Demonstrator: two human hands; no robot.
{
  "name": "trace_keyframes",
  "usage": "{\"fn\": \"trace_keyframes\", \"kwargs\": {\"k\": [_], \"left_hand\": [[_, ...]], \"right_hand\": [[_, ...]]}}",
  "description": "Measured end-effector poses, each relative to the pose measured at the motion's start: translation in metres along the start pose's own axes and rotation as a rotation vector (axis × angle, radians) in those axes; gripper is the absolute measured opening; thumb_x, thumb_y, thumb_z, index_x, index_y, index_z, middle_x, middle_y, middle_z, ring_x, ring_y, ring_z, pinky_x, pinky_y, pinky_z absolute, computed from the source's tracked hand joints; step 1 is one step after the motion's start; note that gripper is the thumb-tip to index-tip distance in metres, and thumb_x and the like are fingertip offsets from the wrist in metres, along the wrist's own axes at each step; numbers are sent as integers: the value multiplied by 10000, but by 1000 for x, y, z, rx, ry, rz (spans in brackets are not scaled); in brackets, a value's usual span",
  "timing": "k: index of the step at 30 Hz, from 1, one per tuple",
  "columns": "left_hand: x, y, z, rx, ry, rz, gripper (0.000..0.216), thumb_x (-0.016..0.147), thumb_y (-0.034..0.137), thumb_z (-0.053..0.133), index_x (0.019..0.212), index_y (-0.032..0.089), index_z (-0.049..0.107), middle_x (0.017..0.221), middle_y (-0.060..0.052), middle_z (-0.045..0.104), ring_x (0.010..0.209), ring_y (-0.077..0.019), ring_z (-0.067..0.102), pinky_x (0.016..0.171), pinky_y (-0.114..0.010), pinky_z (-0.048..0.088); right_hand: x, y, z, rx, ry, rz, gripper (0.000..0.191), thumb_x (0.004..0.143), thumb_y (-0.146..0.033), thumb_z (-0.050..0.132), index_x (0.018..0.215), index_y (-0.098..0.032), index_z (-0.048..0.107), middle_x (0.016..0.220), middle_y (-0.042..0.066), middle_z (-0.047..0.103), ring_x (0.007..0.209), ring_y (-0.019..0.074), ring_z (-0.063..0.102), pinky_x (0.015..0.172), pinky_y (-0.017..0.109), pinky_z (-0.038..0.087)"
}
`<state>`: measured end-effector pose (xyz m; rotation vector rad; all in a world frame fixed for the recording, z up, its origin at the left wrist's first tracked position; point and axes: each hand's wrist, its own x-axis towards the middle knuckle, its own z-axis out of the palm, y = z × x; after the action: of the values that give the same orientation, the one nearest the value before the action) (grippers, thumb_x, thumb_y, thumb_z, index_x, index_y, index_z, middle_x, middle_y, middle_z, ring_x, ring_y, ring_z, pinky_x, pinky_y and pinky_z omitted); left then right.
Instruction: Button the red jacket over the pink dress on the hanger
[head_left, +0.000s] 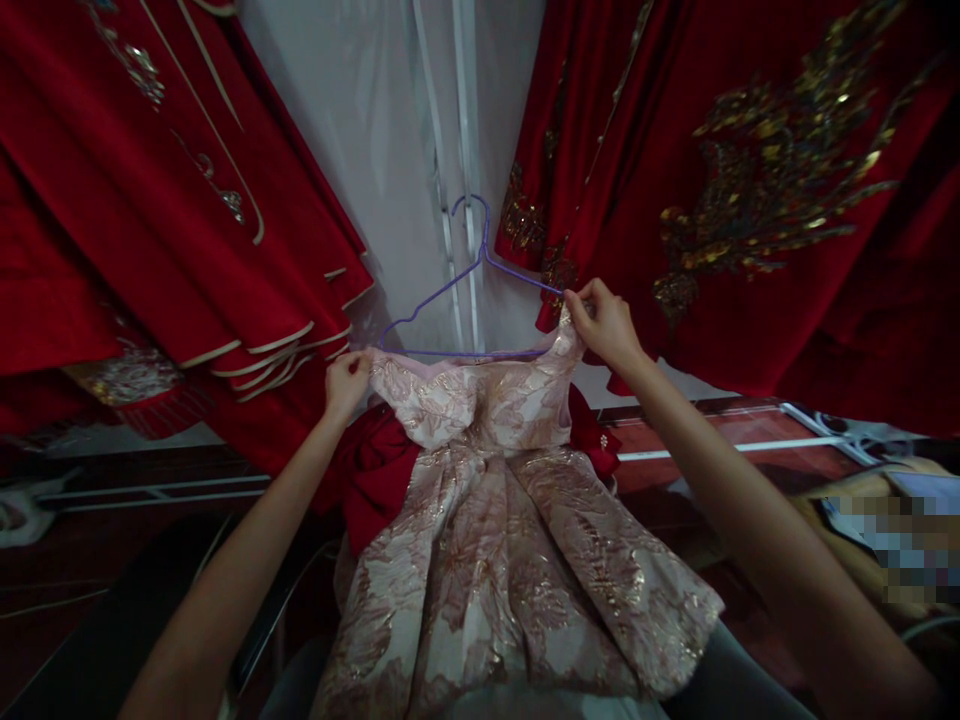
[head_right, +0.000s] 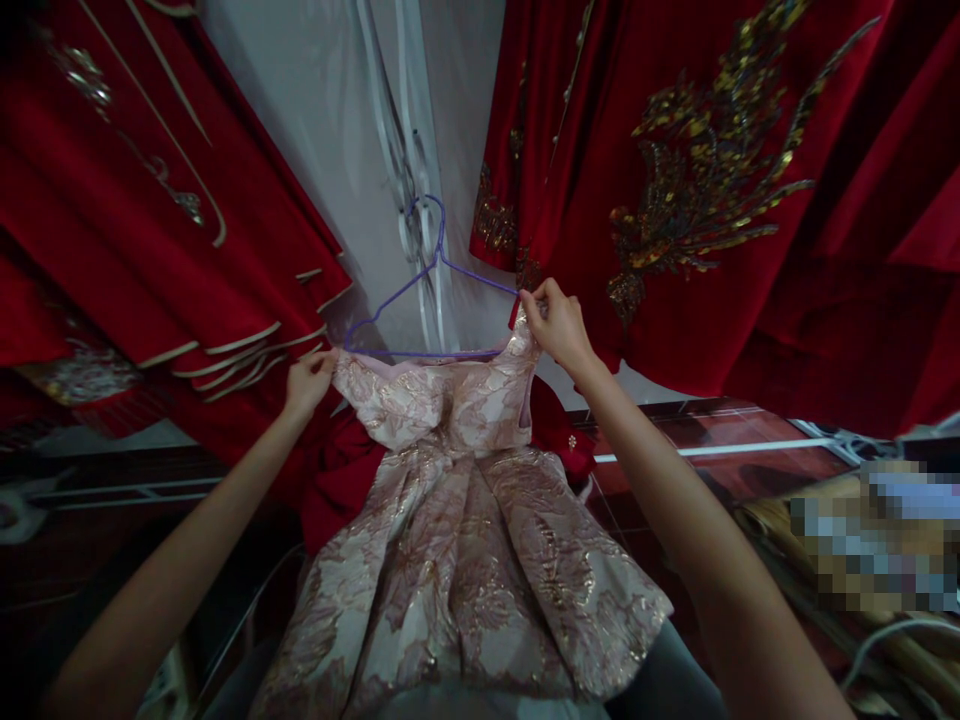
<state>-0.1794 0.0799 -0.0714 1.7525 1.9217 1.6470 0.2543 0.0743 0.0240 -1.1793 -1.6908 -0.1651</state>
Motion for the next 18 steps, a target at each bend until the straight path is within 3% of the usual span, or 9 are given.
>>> {"fn": "trace_keyframes", "kwargs": {"k": [5,9,14,18], "left_hand": [[16,32,3,-196,8,43,405,778,486,543,915,145,711,933,-68,708,887,-193,626,856,-291,454],[21,46,7,-340,5,-35,406,761,501,562,846,128,700,847,-57,692,813,-171,613,807,-279,457],[1,23,3,-359,35,-233,383,727,493,597,797,128,687,776,-46,668,738,-156,598,763,-286,460],[-9,6,-5,-350,27,-266,388,702,502,612,803,135,690,774,-43,672,746,-163,606,764,-289,464]], "right_hand": [[-1,1,0,13,-15,8,343,881,-532,441,749,-218,483,681,29,610,577,169,550,613,297,373],[-2,0,-1,12,-18,17,372,876,-567,423,753,-221,481,680,32,611,577,171,548,613,300,378],[-1,-1,-1,9,-15,19,407,867,-605,404,745,-223,476,689,36,624,598,181,557,608,293,380],[-1,-1,-2,9,-24,22,416,862,-615,403,747,-223,480,691,42,631,601,183,556,610,293,376]]}}
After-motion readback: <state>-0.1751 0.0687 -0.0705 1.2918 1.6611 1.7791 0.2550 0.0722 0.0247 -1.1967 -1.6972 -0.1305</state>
